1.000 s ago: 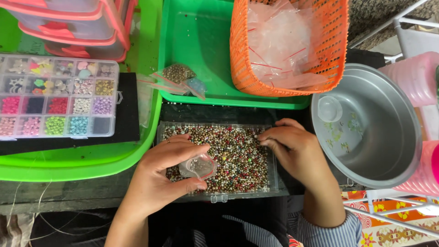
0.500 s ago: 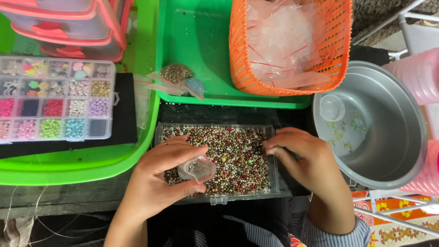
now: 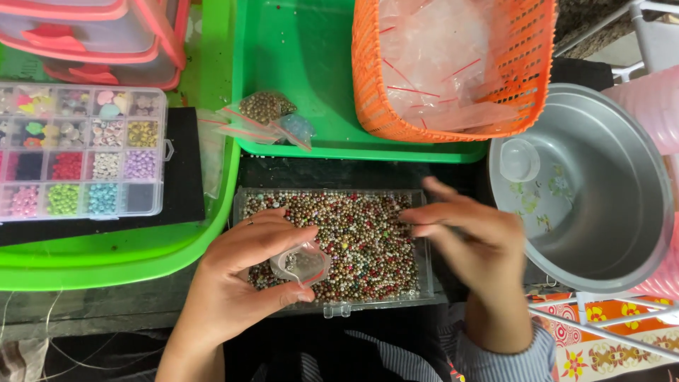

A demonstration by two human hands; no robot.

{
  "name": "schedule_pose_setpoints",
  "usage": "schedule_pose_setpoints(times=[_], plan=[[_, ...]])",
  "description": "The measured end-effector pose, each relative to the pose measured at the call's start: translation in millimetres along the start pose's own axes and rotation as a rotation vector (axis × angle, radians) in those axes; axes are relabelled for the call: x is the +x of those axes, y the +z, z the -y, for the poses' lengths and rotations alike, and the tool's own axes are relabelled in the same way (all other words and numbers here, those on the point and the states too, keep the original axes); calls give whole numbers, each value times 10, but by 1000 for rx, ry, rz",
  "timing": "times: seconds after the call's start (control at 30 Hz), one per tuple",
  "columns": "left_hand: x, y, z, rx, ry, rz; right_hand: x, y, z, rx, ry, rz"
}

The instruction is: Pick up small beads from a tray using tweezers and place them into a small plastic bag

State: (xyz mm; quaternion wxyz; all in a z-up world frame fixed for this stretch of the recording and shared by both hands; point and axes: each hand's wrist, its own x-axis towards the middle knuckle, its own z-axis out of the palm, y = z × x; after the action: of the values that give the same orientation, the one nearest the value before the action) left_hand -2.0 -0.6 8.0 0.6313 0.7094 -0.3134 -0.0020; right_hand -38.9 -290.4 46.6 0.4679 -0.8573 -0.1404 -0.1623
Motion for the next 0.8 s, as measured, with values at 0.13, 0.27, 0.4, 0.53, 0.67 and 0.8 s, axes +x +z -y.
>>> schedule_pose_setpoints(times=[0.13, 0.27, 0.4, 0.53, 0.67, 0.8], plan=[[6, -7, -2, -10, -2, 4, -55, -204, 106, -77, 17, 21], [3, -2, -16, -10, -5, 0, -136, -100, 99, -18, -3, 165], [7, -3, -24, 0, -5, 6, -177, 39, 39, 36, -21, 205], [13, -4, -38, -6, -13, 7, -224, 81, -33, 53, -61, 201], [16, -5, -31, -1, -12, 9, -222, 116, -62, 47, -88, 201], [14, -4, -32, -10, -14, 2, -226, 129, -112, 31, -101, 206]])
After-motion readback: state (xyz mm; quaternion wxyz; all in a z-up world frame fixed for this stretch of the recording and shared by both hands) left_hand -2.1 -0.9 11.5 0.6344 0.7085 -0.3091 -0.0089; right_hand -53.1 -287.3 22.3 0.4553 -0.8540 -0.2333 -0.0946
